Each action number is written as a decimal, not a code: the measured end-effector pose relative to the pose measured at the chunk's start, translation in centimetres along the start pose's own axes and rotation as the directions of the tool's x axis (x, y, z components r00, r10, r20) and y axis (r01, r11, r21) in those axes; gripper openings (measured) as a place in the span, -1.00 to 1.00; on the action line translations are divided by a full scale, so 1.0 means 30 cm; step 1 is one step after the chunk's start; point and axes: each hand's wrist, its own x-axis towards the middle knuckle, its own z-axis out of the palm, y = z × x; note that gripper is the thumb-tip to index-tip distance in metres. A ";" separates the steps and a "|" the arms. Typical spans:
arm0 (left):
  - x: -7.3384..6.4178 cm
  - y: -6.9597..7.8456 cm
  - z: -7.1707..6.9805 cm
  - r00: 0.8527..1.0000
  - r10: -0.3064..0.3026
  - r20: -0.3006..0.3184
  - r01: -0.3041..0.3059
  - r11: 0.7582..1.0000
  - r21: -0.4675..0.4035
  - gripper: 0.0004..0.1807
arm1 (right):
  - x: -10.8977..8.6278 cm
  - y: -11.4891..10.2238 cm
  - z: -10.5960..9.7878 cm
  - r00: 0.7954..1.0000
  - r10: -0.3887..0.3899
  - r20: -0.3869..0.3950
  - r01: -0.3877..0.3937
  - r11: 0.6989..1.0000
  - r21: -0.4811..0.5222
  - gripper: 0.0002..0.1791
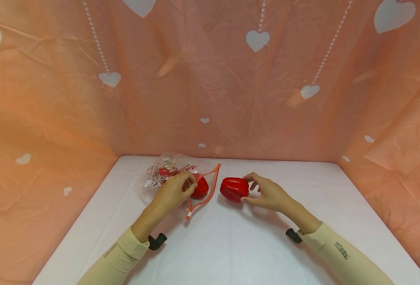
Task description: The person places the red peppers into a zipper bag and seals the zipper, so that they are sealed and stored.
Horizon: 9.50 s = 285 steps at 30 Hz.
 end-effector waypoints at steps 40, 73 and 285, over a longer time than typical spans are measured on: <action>0.003 -0.002 0.001 1.000 0.011 0.010 -0.011 1.000 0.005 -0.89 | 0.083 -0.159 0.184 0.982 0.164 0.094 -0.182 0.953 0.243 -0.40; 0.001 0.004 -0.002 0.999 0.038 0.003 -0.038 0.999 -0.001 -0.88 | 0.193 -0.215 0.264 0.943 0.321 0.091 -0.320 0.794 0.517 -0.42; -0.282 -0.101 0.016 0.846 -0.219 0.486 0.483 0.700 -0.526 -0.84 | 0.095 -0.401 0.421 0.912 0.173 0.371 -0.407 0.482 0.776 -0.90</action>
